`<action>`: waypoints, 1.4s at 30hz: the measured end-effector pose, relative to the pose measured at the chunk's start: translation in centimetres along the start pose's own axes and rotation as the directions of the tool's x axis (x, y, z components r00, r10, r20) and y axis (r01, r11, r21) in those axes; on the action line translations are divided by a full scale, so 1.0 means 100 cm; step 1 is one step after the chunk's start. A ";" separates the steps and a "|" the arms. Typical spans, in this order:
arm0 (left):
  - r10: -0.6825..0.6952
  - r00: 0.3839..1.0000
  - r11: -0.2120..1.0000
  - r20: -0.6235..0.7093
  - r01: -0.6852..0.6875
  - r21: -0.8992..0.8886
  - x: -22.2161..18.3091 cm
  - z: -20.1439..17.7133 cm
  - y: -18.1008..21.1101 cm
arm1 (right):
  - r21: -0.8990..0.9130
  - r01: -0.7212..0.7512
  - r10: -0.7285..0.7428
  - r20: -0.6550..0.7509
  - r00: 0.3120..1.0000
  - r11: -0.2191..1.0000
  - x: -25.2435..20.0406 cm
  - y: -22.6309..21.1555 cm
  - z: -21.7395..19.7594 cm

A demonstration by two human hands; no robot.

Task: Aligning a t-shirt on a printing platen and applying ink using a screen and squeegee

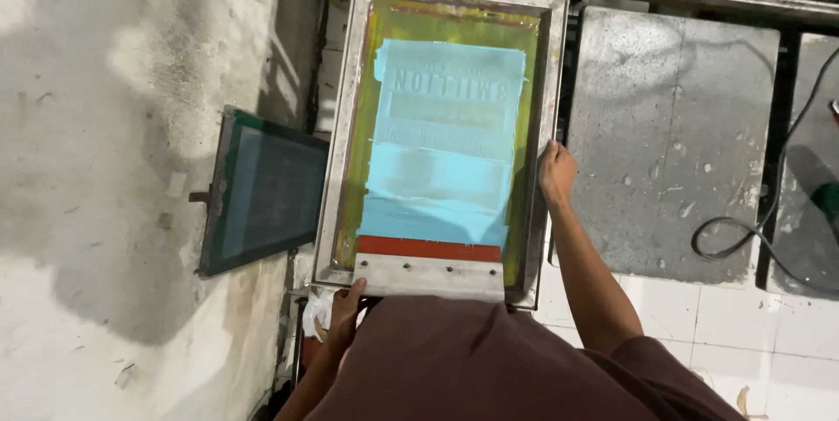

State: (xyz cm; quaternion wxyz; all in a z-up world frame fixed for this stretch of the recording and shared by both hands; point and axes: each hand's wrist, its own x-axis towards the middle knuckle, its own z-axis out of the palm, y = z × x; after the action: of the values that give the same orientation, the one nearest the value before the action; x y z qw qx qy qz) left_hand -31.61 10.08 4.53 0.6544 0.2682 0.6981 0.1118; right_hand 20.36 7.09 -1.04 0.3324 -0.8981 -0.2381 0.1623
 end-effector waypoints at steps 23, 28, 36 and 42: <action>-0.009 0.996 0.994 0.089 -0.001 0.112 0.018 0.004 0.000 | 0.355 0.035 0.074 -0.289 0.955 0.934 0.010 0.015 0.024; -0.006 0.996 0.997 0.091 -0.001 0.076 0.019 0.016 0.011 | 0.321 -0.020 0.114 -0.276 0.954 0.947 0.012 0.016 0.021; -0.030 0.995 0.999 0.092 0.028 0.023 -0.030 0.025 0.042 | 0.038 0.225 -0.214 -0.181 0.960 0.974 -0.106 -0.074 -0.035; 0.022 0.984 1.000 0.177 -0.022 -0.002 -0.006 0.017 0.020 | 0.008 0.722 -0.668 0.386 0.636 0.692 -0.232 -0.061 -0.054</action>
State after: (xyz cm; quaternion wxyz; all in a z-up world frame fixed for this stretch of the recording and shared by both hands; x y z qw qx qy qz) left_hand -29.46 11.07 5.88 0.7127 0.2848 0.6340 0.0949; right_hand 1.48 -4.02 10.09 0.2525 -0.7127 -0.6333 0.1649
